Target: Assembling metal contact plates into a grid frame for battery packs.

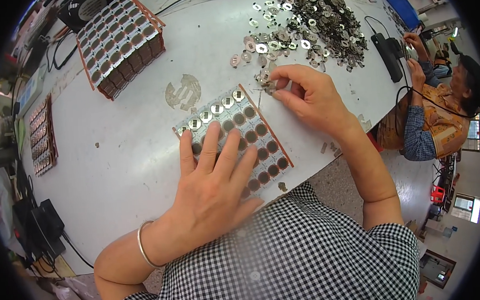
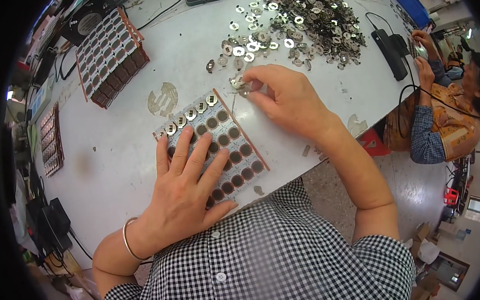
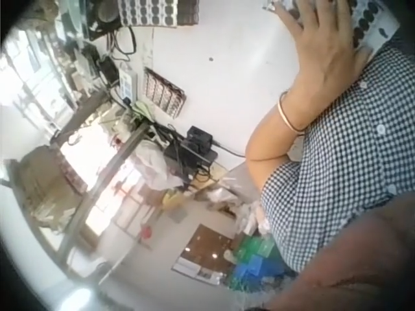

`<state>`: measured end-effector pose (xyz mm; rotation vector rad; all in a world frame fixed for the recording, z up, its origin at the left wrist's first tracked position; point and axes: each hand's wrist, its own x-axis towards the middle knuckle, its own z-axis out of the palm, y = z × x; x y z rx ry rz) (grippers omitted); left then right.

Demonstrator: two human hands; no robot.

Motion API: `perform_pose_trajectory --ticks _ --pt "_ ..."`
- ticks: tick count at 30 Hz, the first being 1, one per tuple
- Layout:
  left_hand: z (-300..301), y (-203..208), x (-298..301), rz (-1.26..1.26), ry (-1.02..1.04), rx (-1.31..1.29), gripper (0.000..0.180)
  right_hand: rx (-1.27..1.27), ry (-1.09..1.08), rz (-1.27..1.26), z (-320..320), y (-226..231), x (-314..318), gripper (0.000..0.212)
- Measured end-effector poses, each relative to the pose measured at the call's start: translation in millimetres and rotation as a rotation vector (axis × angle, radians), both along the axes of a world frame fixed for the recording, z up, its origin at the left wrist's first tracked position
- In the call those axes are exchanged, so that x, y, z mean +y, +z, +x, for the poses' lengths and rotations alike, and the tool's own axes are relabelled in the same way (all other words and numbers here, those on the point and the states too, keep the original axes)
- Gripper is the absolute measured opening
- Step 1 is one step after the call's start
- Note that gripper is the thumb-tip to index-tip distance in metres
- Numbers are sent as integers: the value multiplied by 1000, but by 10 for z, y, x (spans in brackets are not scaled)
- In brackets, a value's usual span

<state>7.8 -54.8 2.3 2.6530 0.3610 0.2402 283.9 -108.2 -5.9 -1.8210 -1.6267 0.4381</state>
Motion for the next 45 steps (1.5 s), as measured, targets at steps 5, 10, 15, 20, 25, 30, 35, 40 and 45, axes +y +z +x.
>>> perform_pose_trajectory --ticks 5,10,15,20,25,30,35,40,45 --pt "14 6 26 6 1 6 79 49 52 -49 48 71 -41 30" --pt "9 15 18 1 -4 28 78 -5 85 -11 18 58 3 29" --pt "19 37 24 8 -2 36 78 -145 208 95 30 29 22 26" --pt "15 7 11 28 3 22 77 347 -9 -180 -140 218 -48 14" --pt "14 4 1 24 4 21 77 609 -26 -271 -348 161 36 8" --pt "17 10 7 30 7 25 77 412 -22 -276 -412 152 106 7" --pt "29 8 15 13 9 15 76 388 1 -281 -446 156 118 8" --pt "14 17 16 7 13 25 76 -23 72 116 -479 -29 60 14" --pt "17 11 9 -5 3 26 75 -101 160 241 -461 -73 22 23"
